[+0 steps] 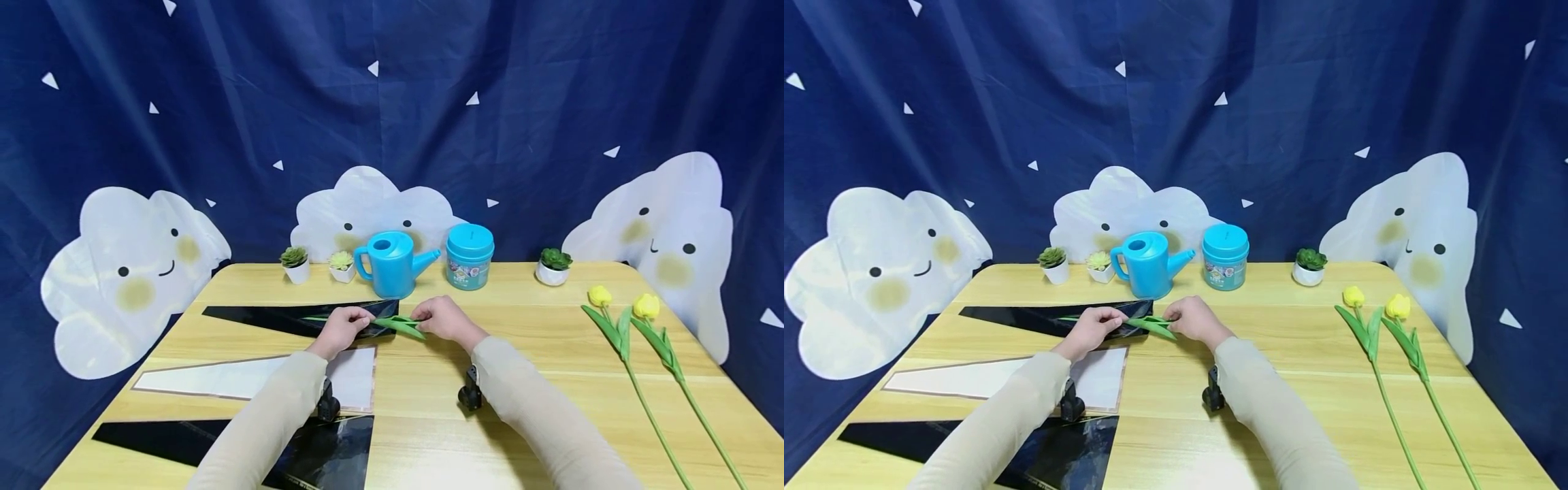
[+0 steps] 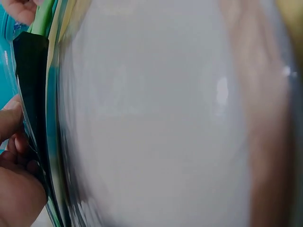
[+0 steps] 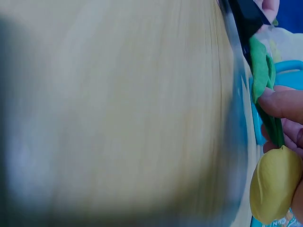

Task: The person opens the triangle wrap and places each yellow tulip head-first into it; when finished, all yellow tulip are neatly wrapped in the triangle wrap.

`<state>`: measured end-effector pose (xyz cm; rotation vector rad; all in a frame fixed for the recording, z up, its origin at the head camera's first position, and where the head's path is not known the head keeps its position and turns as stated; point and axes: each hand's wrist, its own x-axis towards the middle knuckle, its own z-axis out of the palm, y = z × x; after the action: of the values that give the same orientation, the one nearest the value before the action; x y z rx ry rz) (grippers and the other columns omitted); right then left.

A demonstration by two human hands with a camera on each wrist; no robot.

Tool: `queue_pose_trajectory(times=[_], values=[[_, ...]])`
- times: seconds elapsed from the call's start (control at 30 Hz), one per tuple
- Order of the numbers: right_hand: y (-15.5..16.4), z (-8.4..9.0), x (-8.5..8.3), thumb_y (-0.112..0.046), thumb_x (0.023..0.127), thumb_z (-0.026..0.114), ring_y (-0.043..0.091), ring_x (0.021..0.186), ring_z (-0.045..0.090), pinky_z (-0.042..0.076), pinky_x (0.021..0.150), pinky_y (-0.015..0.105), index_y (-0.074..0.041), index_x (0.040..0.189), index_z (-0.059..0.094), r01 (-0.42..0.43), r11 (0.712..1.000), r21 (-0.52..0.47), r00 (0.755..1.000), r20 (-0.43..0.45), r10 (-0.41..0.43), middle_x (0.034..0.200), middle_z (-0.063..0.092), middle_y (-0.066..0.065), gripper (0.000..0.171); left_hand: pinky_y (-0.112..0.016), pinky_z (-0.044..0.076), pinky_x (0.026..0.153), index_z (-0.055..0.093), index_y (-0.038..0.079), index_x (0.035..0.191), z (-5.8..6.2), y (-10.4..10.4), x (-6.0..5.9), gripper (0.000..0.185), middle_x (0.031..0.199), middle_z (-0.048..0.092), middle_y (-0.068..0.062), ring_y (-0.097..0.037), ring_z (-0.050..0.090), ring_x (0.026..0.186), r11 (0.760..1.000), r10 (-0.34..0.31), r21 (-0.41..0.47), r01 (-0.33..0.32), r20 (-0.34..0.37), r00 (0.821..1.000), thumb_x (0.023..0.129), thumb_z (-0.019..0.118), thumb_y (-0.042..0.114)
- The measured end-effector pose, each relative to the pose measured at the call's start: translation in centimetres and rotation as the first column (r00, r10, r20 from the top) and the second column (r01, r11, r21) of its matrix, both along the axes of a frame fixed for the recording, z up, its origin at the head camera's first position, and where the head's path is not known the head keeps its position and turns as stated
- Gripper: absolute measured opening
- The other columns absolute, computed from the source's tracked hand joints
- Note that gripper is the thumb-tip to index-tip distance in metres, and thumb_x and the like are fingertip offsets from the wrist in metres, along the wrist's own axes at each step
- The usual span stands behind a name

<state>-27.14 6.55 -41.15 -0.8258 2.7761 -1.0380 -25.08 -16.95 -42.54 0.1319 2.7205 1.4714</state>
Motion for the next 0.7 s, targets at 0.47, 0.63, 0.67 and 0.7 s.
queue_pose_trajectory(times=[0.47, 0.63, 0.67, 0.7], values=[[-1.8, -0.6, 0.0, -0.002, 0.077, 0.072, 0.01, 0.072, 0.06, 0.048, 0.07, 0.026, -0.006, 0.084, 0.072, 0.026, 0.998, -0.057, 0.999, 0.022, -0.025, 0.078, 0.069, 0.002, 0.008, -0.039, 0.046, 0.084, 0.07, 0.008, 0.097, 0.3, 0.5, 0.5, 0.016, 0.105, 0.065, -0.008, -0.023, 0.057, 0.101, 0.999, -0.022, -0.028, 0.022, -0.006, 1.0, 0.093, 0.054, 0.007], [-2.4, -0.9, 0.1, -0.004, 0.077, 0.073, 0.009, 0.071, 0.06, 0.048, 0.068, 0.026, -0.007, 0.08, 0.071, 0.057, 0.997, -0.06, 0.998, 0.02, -0.056, 0.076, 0.068, 0.001, 0.005, -0.037, 0.046, 0.082, 0.07, 0.008, 0.096, 0.1, 0.8, 0.6, 0.015, 0.104, 0.065, -0.007, -0.022, 0.058, 0.098, 0.999, -0.03, -0.022, 0.029, -0.029, 0.999, 0.092, 0.056, 0.007], [-2.5, -0.9, 0.0, -0.005, 0.077, 0.073, 0.009, 0.071, 0.059, 0.048, 0.068, 0.026, -0.008, 0.08, 0.071, 0.064, 0.996, -0.061, 0.998, 0.018, -0.063, 0.076, 0.068, 0.0, 0.005, -0.037, 0.046, 0.081, 0.07, 0.008, 0.096, 0.1, 0.8, 0.6, 0.015, 0.104, 0.065, -0.007, -0.021, 0.058, 0.097, 1.0, -0.026, -0.017, 0.026, -0.029, 0.999, 0.092, 0.056, 0.007], [-2.6, -1.0, 0.0, -0.005, 0.076, 0.074, 0.009, 0.071, 0.059, 0.048, 0.068, 0.026, -0.008, 0.079, 0.071, 0.072, 0.996, -0.061, 0.997, 0.017, -0.071, 0.075, 0.068, 0.0, 0.005, -0.036, 0.046, 0.08, 0.07, 0.008, 0.095, 0.0, 0.8, 0.7, 0.015, 0.104, 0.065, -0.008, -0.021, 0.058, 0.095, 1.0, -0.024, -0.014, 0.024, -0.033, 0.999, 0.091, 0.056, 0.006]])
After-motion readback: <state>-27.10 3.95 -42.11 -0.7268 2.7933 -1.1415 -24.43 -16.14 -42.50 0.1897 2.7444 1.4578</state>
